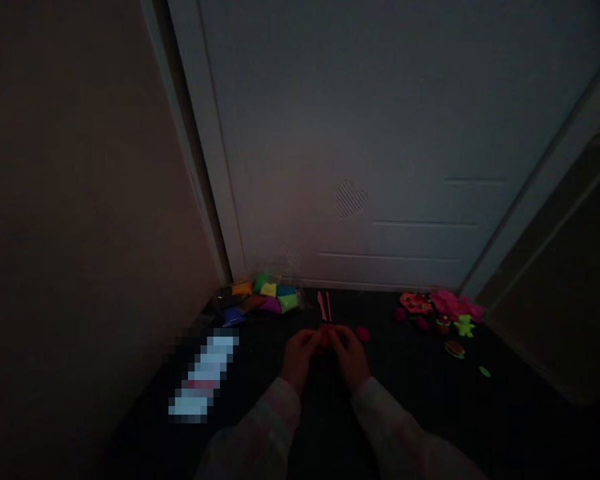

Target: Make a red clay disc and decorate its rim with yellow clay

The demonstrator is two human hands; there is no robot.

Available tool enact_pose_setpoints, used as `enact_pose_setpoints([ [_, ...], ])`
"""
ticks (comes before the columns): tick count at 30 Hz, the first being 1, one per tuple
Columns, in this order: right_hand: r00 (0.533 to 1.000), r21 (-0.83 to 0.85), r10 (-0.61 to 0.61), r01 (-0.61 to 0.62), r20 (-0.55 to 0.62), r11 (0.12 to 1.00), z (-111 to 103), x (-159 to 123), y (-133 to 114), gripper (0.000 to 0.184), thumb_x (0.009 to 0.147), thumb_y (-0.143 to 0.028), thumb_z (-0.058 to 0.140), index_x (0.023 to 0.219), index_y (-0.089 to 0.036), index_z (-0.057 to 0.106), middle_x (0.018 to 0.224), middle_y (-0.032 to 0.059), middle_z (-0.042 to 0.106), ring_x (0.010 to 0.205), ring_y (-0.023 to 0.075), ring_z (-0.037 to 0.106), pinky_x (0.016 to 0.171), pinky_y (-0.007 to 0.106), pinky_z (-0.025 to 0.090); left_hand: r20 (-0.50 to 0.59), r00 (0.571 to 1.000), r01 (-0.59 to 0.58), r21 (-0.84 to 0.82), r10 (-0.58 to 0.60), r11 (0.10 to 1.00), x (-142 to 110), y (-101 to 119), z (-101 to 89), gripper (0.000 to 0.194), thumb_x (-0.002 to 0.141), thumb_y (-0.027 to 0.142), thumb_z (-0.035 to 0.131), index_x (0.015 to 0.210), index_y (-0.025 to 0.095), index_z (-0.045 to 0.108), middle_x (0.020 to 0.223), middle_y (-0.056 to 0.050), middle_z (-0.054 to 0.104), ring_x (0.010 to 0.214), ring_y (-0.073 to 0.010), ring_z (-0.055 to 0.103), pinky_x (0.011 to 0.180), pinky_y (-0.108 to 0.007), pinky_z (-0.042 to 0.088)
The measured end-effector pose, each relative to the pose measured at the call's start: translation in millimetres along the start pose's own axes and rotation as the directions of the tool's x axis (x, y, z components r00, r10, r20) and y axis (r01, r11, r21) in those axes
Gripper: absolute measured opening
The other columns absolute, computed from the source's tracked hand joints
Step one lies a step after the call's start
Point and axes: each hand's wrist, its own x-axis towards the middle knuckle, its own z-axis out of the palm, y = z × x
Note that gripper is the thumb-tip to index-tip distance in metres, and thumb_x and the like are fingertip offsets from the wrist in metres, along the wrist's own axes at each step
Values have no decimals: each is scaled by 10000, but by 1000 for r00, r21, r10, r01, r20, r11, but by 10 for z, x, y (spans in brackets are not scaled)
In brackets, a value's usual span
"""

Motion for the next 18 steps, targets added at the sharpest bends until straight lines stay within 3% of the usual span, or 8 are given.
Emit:
enact_pose_setpoints([
  [7,998,-28,-38,39,59,999,-34,-37,-55,233,713,-389,458,812,-183,503,802,41,596,767,166,548,717,295,414,97,994,39,14,-40,999,-54,76,9,249,579,287,619,763,120,618,706,-52,628,622,-129,545,548,-220,393],
  [14,998,2,18,-18,59,1000,-23,-28,-77,243,686,-391,493,814,-187,518,826,50,602,796,189,553,719,317,424,-39,999,19,-14,-20,1000,-18,53,-15,237,555,300,635,698,114,611,659,-38,613,609,-128,536,555,-222,399],
  [18,997,71,68,-70,40,995,-33,-18,-48,251,658,-401,526,792,-188,515,761,35,606,724,180,566,665,307,439,24,997,81,-114,-79,990,6,14,-38,254,566,304,632,740,124,586,735,-48,610,645,-129,549,559,-224,407],
])
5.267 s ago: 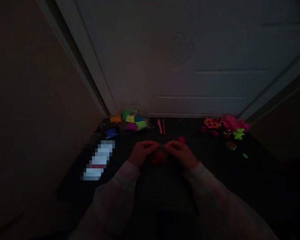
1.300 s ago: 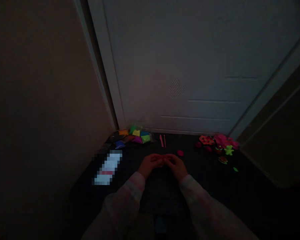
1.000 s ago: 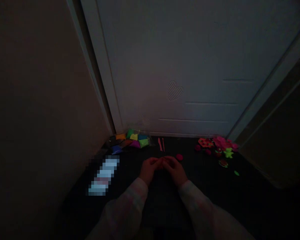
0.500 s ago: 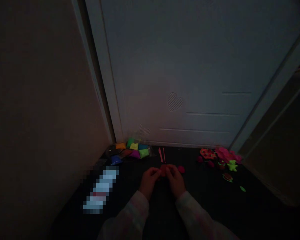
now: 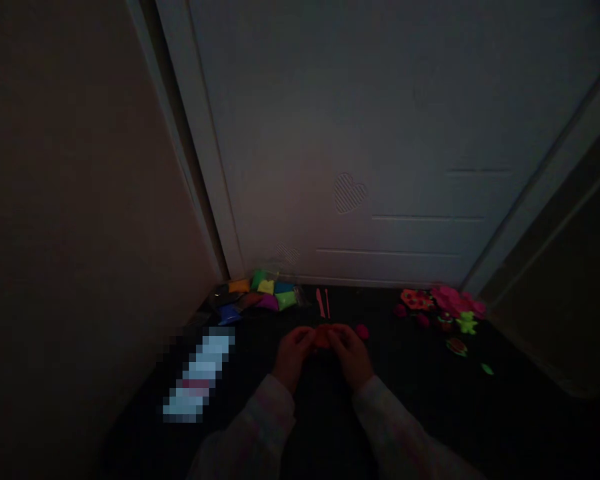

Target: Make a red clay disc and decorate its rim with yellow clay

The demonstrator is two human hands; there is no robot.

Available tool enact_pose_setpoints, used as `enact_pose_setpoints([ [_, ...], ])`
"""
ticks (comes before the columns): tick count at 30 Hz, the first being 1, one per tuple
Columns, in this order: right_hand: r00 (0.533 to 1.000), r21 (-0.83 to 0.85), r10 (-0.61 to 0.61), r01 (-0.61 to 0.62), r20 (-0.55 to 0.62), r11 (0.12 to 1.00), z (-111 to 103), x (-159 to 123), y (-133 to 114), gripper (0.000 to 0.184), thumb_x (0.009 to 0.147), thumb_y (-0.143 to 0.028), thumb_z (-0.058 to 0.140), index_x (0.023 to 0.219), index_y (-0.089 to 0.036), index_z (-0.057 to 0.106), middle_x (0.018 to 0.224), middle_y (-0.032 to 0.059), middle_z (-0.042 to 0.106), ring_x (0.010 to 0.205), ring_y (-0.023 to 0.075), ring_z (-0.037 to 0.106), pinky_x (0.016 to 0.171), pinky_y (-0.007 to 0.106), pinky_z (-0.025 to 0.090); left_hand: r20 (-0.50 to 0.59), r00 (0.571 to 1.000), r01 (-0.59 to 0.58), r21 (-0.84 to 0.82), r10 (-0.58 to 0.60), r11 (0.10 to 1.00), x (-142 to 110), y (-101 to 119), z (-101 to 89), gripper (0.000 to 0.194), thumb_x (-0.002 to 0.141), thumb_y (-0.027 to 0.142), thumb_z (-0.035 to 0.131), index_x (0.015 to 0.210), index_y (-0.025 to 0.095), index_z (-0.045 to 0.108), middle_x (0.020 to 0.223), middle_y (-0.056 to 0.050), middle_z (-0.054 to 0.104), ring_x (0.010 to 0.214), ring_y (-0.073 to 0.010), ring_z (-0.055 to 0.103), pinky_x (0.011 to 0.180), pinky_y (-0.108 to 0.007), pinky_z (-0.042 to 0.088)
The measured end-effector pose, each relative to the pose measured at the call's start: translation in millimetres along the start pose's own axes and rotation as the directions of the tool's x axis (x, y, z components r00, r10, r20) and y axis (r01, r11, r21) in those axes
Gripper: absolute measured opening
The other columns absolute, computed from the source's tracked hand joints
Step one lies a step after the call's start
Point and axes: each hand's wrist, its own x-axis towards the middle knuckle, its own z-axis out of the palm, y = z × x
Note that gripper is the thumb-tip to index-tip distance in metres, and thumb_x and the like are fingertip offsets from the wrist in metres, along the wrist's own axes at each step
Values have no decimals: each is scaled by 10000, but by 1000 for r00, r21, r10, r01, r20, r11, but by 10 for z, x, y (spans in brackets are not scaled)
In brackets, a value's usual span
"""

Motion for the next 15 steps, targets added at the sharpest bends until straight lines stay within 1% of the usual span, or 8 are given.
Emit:
enact_pose_setpoints([
  [3,999,30,23,-23,26,999,-10,-7,-12,268,637,-414,547,770,-183,521,753,36,608,705,179,568,639,303,444,80,996,40,5,-40,999,-1,-4,-3,279,569,279,636,798,132,579,802,-61,613,664,-133,553,529,-214,391],
  [6,998,35,26,-28,48,999,-13,-13,-38,289,627,-431,552,763,-176,531,766,45,612,701,185,570,627,307,446,101,994,24,97,-34,995,3,-7,-4,255,578,270,631,775,111,598,718,-55,617,593,-110,528,491,-201,357],
  [8,999,28,11,-12,46,1000,-12,-13,-50,294,624,-435,555,757,-174,535,736,44,611,702,189,570,633,311,445,95,995,0,116,-11,993,13,-16,-8,241,594,285,617,757,108,607,681,-48,617,569,-101,513,491,-201,348],
  [10,999,18,3,-3,37,1000,-11,-9,-58,288,623,-428,557,754,-173,535,706,41,607,695,190,569,637,314,443,95,995,-9,96,0,995,25,-26,-12,244,601,289,610,771,114,607,692,-46,621,573,-100,515,505,-203,349],
  [12,999,16,6,-7,32,1000,-13,-6,-63,278,628,-418,557,760,-175,533,708,40,608,692,188,569,638,313,442,79,997,8,54,-12,999,33,-29,-15,244,598,279,612,780,116,602,718,-49,622,589,-105,526,517,-206,354],
  [15,999,32,21,-22,28,999,-15,-8,-65,276,625,-414,559,772,-182,527,726,39,611,709,189,570,637,310,445,39,999,40,-70,-38,997,26,-5,-19,219,574,236,625,756,119,589,759,-56,619,639,-125,547,534,-212,369],
])
